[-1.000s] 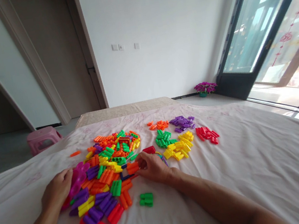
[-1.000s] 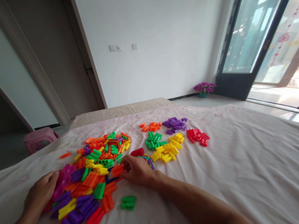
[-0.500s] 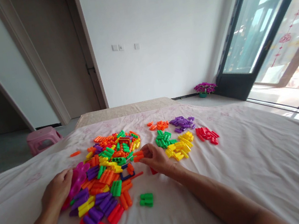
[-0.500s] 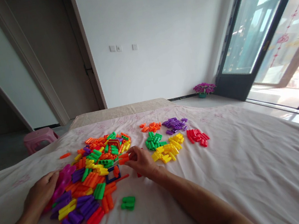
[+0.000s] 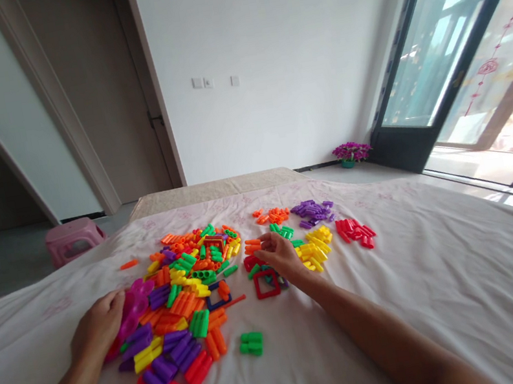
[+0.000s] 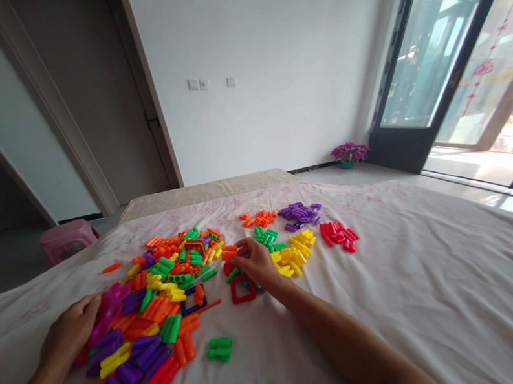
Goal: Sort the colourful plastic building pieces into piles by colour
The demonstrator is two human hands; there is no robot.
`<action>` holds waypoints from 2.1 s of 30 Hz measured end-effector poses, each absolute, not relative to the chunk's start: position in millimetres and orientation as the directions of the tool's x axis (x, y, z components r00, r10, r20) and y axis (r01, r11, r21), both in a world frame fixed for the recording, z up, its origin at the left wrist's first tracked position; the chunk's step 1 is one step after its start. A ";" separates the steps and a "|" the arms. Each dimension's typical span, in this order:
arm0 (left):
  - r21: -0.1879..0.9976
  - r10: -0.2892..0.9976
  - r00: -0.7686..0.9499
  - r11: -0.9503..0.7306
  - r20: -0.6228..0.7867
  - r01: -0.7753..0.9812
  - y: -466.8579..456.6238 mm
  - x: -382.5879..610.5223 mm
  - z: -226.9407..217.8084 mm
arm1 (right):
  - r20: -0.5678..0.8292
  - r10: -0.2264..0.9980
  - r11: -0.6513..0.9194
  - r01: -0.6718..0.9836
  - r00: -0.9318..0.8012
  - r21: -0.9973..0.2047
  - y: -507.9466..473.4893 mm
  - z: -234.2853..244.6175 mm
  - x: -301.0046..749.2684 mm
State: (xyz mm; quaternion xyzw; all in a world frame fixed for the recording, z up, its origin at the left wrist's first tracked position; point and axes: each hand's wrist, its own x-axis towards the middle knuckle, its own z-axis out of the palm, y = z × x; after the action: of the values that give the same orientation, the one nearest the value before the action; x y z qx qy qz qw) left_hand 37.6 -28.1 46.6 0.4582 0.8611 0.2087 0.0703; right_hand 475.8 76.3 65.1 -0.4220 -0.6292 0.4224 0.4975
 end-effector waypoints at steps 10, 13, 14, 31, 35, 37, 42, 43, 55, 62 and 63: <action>0.431 0.824 -0.565 0.495 0.045 0.755 -28.3 38.1 47.3 | 0.276 0.955 0.289 0.127 -0.111 -0.949 82.0 63.8 483.3; 0.444 0.826 -0.561 0.486 0.046 0.752 -28.8 37.4 46.9 | 0.269 0.958 0.279 0.096 -0.103 -0.956 82.4 63.7 482.9; 0.444 0.827 -0.561 0.487 0.044 0.752 -29.0 37.2 46.7 | 0.265 0.960 0.273 0.076 -0.092 -0.959 83.2 63.5 482.8; 0.439 0.820 -0.567 0.482 0.081 0.759 -27.4 34.3 40.6 | 0.206 0.976 0.194 -0.135 -0.077 -0.972 90.4 61.2 481.9; 0.452 0.824 -0.555 0.454 0.115 0.768 -27.7 33.5 40.2 | 0.222 0.970 0.218 -0.052 -0.100 -0.975 89.4 56.9 481.7; 0.446 0.818 -0.566 0.471 0.101 0.761 -27.7 34.2 41.3 | 0.239 0.963 0.242 0.005 -0.128 -0.970 89.1 53.9 481.8; 0.429 0.816 -0.574 0.494 0.071 0.756 -28.2 37.8 45.4 | 0.307 0.935 0.337 0.173 -0.180 -0.925 90.2 47.0 482.6; 0.425 0.816 -0.575 0.499 0.064 0.755 -28.3 38.4 46.0 | 0.321 0.928 0.358 0.215 -0.191 -0.909 90.0 46.4 483.0; 0.416 0.822 -0.569 0.511 0.019 0.752 -27.2 36.0 43.7 | 0.378 0.745 0.660 0.524 -0.549 -0.538 68.3 61.4 483.8; 0.417 0.822 -0.567 0.500 0.046 0.759 -26.4 35.1 42.6 | 0.421 0.646 0.748 0.418 -0.637 -0.516 60.6 59.7 477.6; 0.414 0.821 -0.569 0.503 0.045 0.759 -26.4 35.3 42.8 | 0.425 0.629 0.761 0.402 -0.651 -0.509 59.4 60.0 476.3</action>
State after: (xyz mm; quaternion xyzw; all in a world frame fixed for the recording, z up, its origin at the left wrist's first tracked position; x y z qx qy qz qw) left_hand 35.3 -26.4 42.8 0.4575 0.8632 0.1981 0.0790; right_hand 476.3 59.4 60.0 -0.2899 -0.8889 0.1883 0.3004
